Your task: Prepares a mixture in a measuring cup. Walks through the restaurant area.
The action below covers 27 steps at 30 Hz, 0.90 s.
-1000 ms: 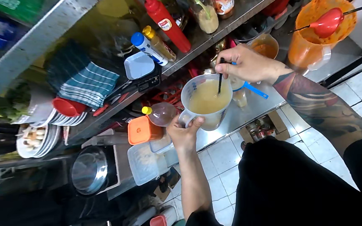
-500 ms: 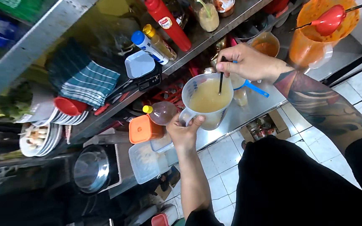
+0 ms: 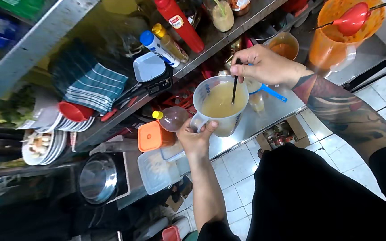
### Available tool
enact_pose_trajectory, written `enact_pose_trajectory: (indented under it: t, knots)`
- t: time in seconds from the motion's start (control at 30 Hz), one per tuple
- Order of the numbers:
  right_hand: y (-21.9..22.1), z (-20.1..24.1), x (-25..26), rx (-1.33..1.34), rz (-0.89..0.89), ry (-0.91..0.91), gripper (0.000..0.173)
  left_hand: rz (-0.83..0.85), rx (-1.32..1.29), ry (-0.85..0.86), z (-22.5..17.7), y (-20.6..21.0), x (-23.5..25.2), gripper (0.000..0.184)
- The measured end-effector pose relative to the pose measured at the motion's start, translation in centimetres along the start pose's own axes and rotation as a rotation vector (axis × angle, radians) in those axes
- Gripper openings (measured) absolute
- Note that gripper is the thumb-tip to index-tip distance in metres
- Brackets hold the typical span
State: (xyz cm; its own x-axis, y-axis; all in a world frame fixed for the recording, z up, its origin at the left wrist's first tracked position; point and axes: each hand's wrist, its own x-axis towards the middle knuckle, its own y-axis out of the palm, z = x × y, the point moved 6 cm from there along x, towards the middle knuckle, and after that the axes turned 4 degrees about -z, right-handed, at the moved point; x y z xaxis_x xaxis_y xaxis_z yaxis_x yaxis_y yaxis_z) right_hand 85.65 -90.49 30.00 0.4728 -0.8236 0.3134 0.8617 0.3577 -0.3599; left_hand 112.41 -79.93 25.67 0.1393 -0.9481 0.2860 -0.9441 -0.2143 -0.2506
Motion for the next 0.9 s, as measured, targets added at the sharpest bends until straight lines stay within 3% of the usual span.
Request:
enact_pose_trajectory:
  t: [0.13, 0.3, 0.5, 0.7, 0.9]
  knots:
    - [1.0, 0.7, -0.1, 0.070, 0.031, -0.048, 0.024, -0.005, -0.014, -0.010, 0.0, 0.1, 0.0, 0.030]
    - [0.3, 0.1, 0.4, -0.231, -0.046, -0.019, 0.029, -0.004, -0.016, -0.010, 0.2, 0.1, 0.1, 0.030]
    - [1.1, 0.8, -0.1, 0.089, 0.077, -0.033, 0.023, 0.003, -0.035, -0.007, 0.2, 0.1, 0.1, 0.031]
    - [-0.2, -0.2, 0.1, -0.236, -0.045, -0.029, 0.029, -0.006, -0.021, -0.005, 0.2, 0.1, 0.1, 0.030]
    - [0.4, 0.2, -0.7, 0.160, 0.045, -0.025, 0.023, -0.013, -0.024, -0.001, 0.2, 0.2, 0.1, 0.031]
